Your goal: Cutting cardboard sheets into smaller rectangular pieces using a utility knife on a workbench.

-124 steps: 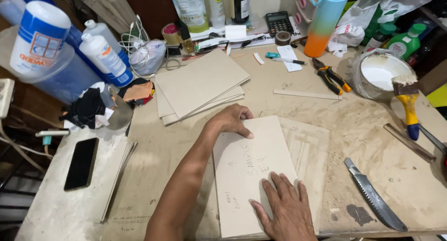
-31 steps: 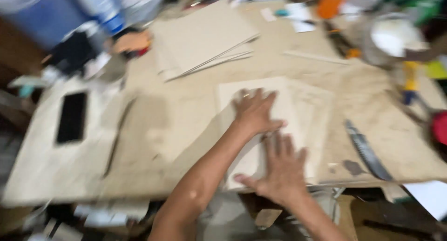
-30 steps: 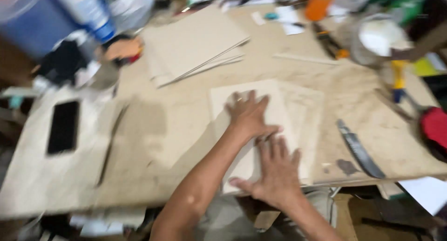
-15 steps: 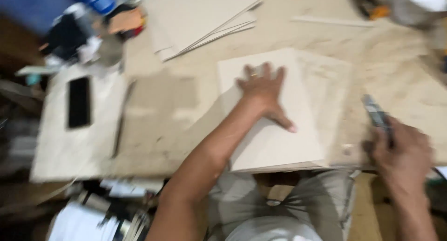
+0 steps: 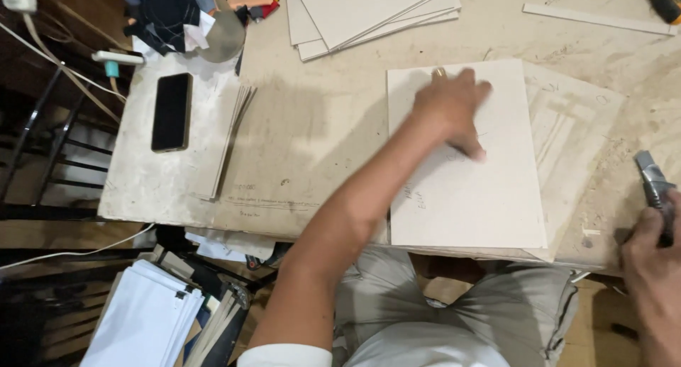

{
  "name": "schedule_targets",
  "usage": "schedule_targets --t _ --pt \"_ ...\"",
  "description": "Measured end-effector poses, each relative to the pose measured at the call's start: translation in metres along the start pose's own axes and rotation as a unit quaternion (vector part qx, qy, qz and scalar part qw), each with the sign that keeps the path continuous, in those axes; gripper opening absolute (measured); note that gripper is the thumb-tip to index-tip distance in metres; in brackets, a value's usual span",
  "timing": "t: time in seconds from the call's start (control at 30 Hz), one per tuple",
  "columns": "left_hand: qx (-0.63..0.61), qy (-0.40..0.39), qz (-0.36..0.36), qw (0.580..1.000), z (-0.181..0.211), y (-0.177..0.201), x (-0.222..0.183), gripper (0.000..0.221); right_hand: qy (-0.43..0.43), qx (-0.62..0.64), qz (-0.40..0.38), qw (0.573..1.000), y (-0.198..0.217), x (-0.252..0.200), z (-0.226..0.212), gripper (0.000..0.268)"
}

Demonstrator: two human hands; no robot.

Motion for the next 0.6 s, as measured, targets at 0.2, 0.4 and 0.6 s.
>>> schedule_targets --t 0.2,0.4,0.6 --pt "-0.071 0.052 0.023 0.996 -0.028 0.024 0.009 0.082 0.285 0.033 -0.133 0.949 0.002 -0.043 -0.100 0.042" --pt "-0.058 0.055 0.013 0.997 -0.034 0.024 0.017 0.087 0.374 -0.013 -0.132 0.918 -0.015 -0.055 -0.155 0.039" --pt "-0.057 0.036 0.030 0.997 -0.041 0.018 0.021 0.086 0.374 -0.030 -0.141 0.916 -0.021 -0.063 -0.147 0.040"
Point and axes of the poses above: each hand's wrist, its own x-axis towards the middle knuckle, its own y-axis out of the back of the hand, z = x × y, the point moved 3 cm from there along x, towards the middle knuckle, and after that the axes turned 10 degrees about -y, right-handed, at the moved point
